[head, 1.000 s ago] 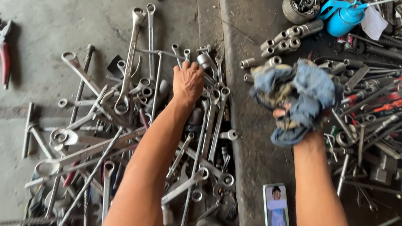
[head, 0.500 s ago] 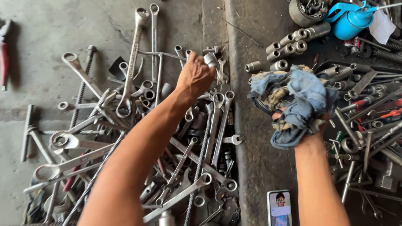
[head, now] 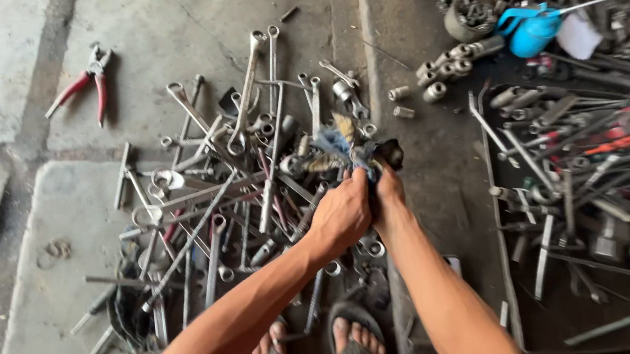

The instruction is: The person wipes various metal tools with a cloth, picking them up one at a time from a pile on the floor and rubbing them before placing them back down. The task involves handling wrenches, sockets, and other hardware items.

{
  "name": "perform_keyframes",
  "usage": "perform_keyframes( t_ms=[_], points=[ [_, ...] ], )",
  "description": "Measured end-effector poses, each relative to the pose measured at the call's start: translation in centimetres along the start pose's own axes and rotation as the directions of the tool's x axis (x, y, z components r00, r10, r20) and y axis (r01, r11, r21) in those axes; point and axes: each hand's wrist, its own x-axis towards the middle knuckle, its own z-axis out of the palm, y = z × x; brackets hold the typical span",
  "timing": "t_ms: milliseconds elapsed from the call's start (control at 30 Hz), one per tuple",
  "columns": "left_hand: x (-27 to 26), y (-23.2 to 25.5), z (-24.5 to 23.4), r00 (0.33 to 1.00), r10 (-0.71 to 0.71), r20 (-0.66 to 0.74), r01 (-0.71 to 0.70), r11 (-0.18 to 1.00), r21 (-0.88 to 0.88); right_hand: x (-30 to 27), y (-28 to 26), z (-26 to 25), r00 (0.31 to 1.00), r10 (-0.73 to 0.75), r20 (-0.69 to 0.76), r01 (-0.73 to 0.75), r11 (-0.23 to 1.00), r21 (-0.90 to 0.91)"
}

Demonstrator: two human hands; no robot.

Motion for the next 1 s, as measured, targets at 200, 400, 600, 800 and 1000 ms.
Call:
perform_keyframes(
  t_ms=[200,400,600,800,1000],
  points=[
    [-1.9,1.5,-1.0,0.999,0.049,0.002,-0.049,0.998,0.035,3.3,1.9,-0.9,0.979,-0.159,-0.131,0.123,0.962,-0.243],
    [-4.9,0.6,-1.0,0.997,-0.072,0.015,0.073,0.995,-0.075,6.0,-0.9,-5.6,0.579,-0.8,-0.157,0.212,0.333,-0.919],
    [-4.8,-2.7,-2.9,0.952,-0.217,-0.217,0.167,0.959,-0.23,4.9,-4.7,-7.0,0.856,-0.432,-0.283,0.142,0.723,-0.676],
    [-2.3,-5.6,-1.7,0.848,0.013,-0.53,0.122,0.968,0.219,-1.1,5.3,-1.6,0.982,0.089,0.167,-0.038,0.958,-0.284],
    [-2.5,-7.2,-5.2,0.948,-0.311,-0.06,0.292,0.931,-0.218,-3.0,4.3,1.6,0.91,-0.313,0.272,0.415,0.668,-0.618]
  ],
)
